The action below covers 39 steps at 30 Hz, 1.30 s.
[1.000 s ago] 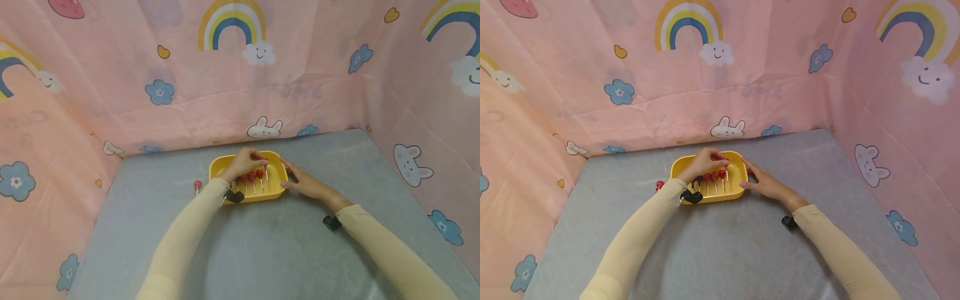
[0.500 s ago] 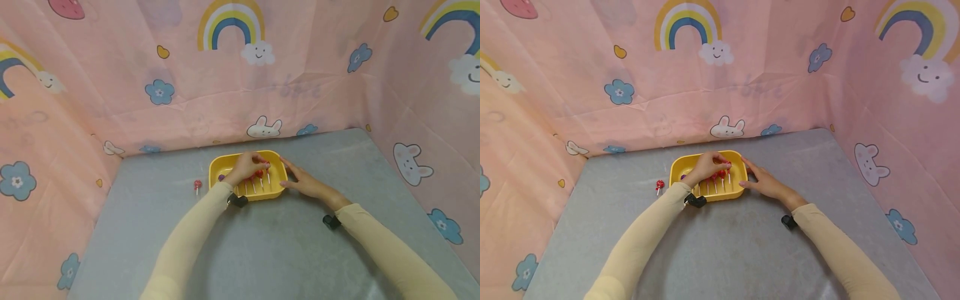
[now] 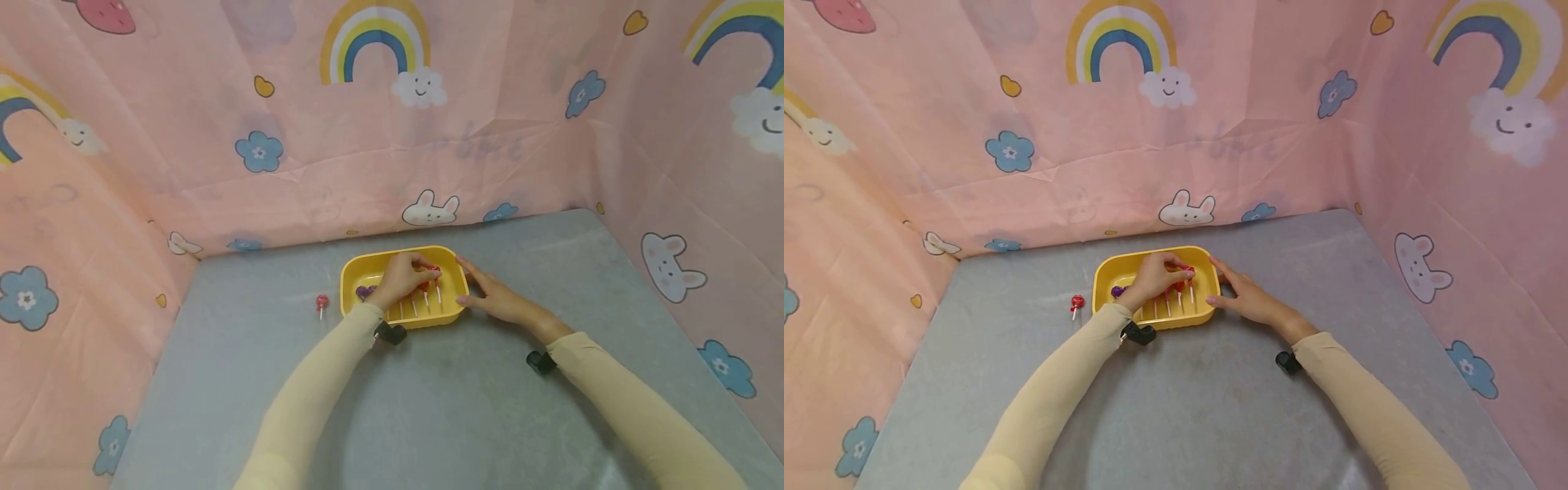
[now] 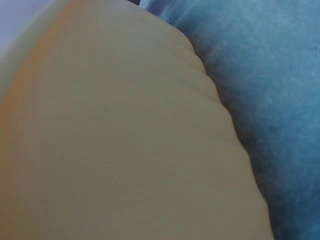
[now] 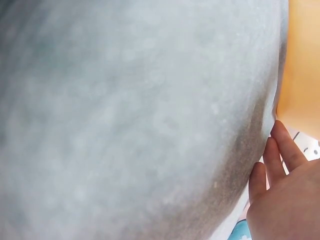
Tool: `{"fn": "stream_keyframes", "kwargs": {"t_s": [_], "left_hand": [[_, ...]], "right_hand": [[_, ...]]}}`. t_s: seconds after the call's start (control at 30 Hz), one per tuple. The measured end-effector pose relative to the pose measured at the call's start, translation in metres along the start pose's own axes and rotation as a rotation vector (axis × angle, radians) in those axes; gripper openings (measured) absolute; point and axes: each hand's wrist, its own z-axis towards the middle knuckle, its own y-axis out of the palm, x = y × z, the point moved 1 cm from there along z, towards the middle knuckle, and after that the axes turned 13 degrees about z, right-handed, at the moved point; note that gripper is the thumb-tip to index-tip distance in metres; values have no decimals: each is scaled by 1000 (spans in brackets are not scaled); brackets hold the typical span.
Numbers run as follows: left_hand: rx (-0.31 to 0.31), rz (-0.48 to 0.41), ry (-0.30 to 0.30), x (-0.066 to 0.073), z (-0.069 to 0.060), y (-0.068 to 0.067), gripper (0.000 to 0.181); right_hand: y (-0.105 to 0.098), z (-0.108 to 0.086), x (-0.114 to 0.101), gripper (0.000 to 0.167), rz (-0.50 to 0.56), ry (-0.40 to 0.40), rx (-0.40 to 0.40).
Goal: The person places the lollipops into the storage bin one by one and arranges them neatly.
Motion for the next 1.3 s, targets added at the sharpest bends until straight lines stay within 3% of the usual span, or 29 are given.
{"fn": "stream_keyframes", "kwargs": {"t_s": [0.3, 0.53, 0.73, 0.97, 1.3], "left_hand": [[6, -9, -18, -1, 1, 5, 26], [23, 55, -35, -2, 0, 11, 26], [25, 5, -83, -1, -2, 13, 26], [42, 90, -51, -1, -1, 14, 27], [61, 135, 0, -2, -1, 17, 22]], "right_hand": [[0, 1, 1, 88, 1, 7, -1], [0, 0, 1, 87, 1, 1, -3], [0, 0, 1, 87, 6, 0, -3], [0, -1, 0, 88, 0, -19, 7], [1, -1, 0, 88, -3, 7, 6]]}}
